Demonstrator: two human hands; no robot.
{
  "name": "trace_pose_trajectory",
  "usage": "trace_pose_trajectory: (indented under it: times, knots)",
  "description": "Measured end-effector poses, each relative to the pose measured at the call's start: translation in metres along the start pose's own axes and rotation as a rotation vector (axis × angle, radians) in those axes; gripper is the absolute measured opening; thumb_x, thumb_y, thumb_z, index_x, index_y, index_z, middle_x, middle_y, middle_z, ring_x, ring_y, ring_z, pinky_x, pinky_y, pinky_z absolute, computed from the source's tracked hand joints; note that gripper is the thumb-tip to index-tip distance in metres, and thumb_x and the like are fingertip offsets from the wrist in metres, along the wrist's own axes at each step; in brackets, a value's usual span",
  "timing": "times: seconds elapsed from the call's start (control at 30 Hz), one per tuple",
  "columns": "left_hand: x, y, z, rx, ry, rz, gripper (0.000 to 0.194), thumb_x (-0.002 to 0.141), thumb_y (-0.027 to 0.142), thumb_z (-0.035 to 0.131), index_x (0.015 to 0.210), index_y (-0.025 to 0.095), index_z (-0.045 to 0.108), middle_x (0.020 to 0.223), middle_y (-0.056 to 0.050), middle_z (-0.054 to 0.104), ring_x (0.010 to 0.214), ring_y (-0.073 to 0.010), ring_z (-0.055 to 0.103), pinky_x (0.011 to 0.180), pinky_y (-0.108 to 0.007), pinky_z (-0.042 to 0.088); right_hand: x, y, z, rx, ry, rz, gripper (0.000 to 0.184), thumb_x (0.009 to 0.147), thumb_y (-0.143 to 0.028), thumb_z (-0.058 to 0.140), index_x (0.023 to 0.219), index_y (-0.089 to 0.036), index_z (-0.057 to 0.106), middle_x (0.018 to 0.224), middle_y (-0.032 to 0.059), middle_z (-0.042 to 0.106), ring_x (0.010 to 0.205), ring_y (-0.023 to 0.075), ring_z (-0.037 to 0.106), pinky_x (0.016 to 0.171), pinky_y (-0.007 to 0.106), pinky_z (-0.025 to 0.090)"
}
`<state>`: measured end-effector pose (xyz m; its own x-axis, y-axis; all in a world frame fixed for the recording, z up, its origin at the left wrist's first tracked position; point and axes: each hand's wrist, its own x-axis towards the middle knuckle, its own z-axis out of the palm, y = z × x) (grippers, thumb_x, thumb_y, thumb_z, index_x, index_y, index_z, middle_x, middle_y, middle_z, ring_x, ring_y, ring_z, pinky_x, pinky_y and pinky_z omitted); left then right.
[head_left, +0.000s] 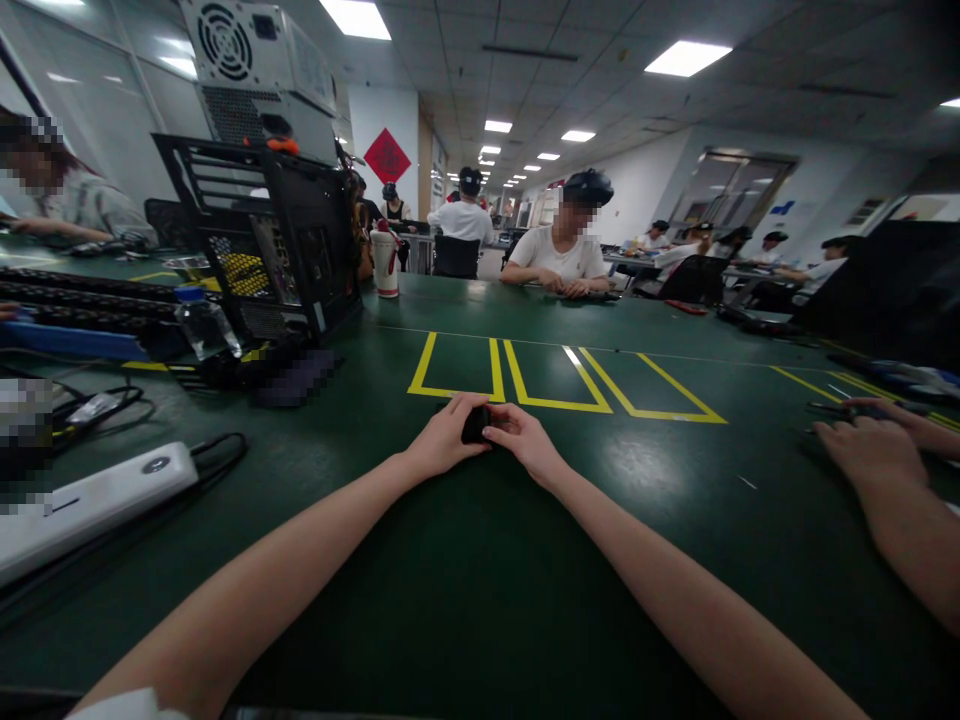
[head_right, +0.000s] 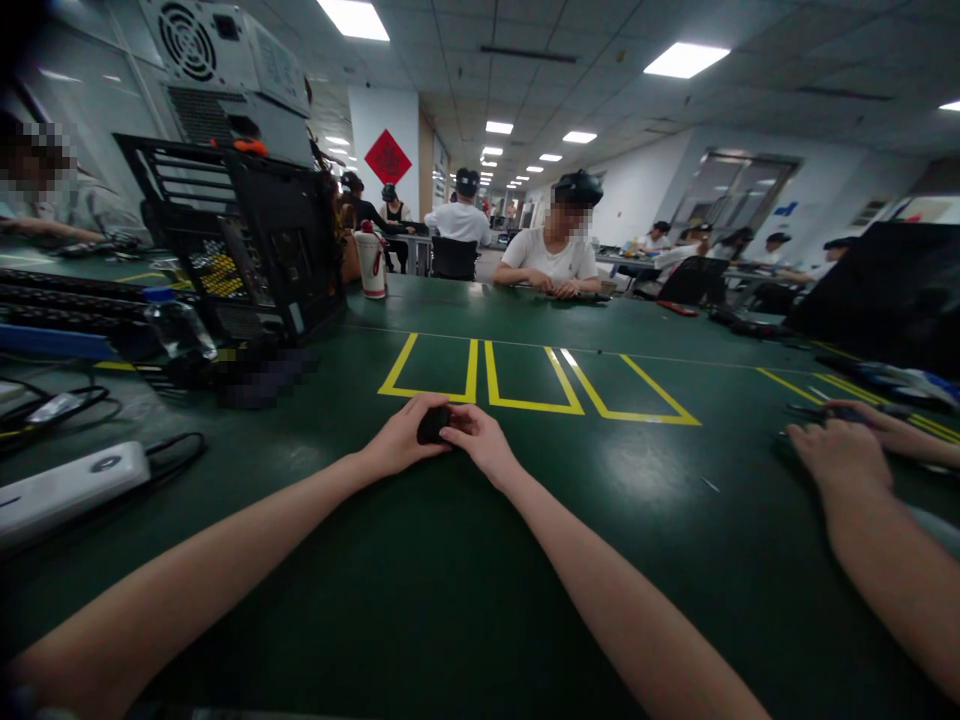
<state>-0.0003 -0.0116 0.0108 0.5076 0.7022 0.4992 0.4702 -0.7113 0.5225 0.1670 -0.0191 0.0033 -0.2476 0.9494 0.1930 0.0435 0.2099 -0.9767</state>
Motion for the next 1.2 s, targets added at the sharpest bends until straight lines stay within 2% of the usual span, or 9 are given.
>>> trace_pose_trajectory:
  times: [0.17,0.37,0.67,0.9,1.07,1.2]
  knots:
    - [0.0009,-0.0060,0.0014,-0.023,0.006,0.015,0.058,0.068,0.022,0.064,0.118,0.024,0.034,0.118,-0.005,0.043,0.107,-0.0208,0.045,0.090,-0.039,0.040,-0.0007,0.0027,0.0005,0.044,-0.051,-0.036,0.034,0.065,-0.019,0.062,0.098,-0.018,0.052,0.101,0.0037,0.056,0.093,0.0153,0.055,0.084,0.033,0.044]
    - [0.0012,-0.0069,0.0015,-0.033,0.007,0.018,0.060,0.066,0.022,0.066,0.117,0.025,0.036,0.116,-0.004,0.044,0.107,-0.0212,0.045,0.091,-0.040,0.040,0.0018,0.0038,0.0040,0.039,0.045,-0.058,0.021,0.068,-0.025,0.061,0.087,-0.020,0.055,0.092,0.0006,0.059,0.091,0.0143,0.056,0.087,0.033,0.042]
    - [0.0013,-0.0047,0.0002,-0.037,0.011,-0.032,0.057,0.067,0.023,0.065,0.116,0.024,0.036,0.116,-0.005,0.044,0.107,-0.0225,0.046,0.090,-0.043,0.041,0.0047,0.0085,0.0026,-0.052,0.019,-0.069,0.032,0.071,-0.023,0.058,0.103,-0.023,0.053,0.104,0.0028,0.057,0.100,0.0164,0.053,0.093,0.038,0.038]
    - [0.0017,-0.0050,0.0003,-0.026,0.013,-0.010,0.057,0.066,0.021,0.065,0.116,0.024,0.037,0.115,-0.005,0.045,0.107,-0.0222,0.046,0.090,-0.042,0.041,0.0002,0.0047,0.0037,-0.041,0.005,-0.099,0.025,0.071,-0.026,0.059,0.095,-0.022,0.054,0.100,0.0021,0.056,0.097,0.0163,0.054,0.089,0.036,0.042]
    - [0.0016,-0.0055,0.0011,-0.032,0.012,-0.001,0.058,0.066,0.022,0.065,0.116,0.024,0.036,0.116,-0.005,0.044,0.106,-0.0217,0.047,0.088,-0.041,0.042,-0.0012,0.0018,0.0067,-0.064,0.043,-0.115,0.016,0.073,-0.029,0.055,0.087,-0.021,0.054,0.091,0.0011,0.056,0.089,0.0153,0.056,0.083,0.035,0.045]
    - [0.0021,-0.0073,0.0032,-0.031,0.031,0.022,0.059,0.064,0.021,0.067,0.116,0.024,0.037,0.115,-0.005,0.045,0.106,-0.0211,0.047,0.089,-0.040,0.041,0.0029,0.0054,0.0053,-0.058,0.058,-0.123,0.024,0.071,-0.025,0.058,0.094,-0.022,0.052,0.095,0.0018,0.056,0.094,0.0159,0.055,0.087,0.036,0.043]
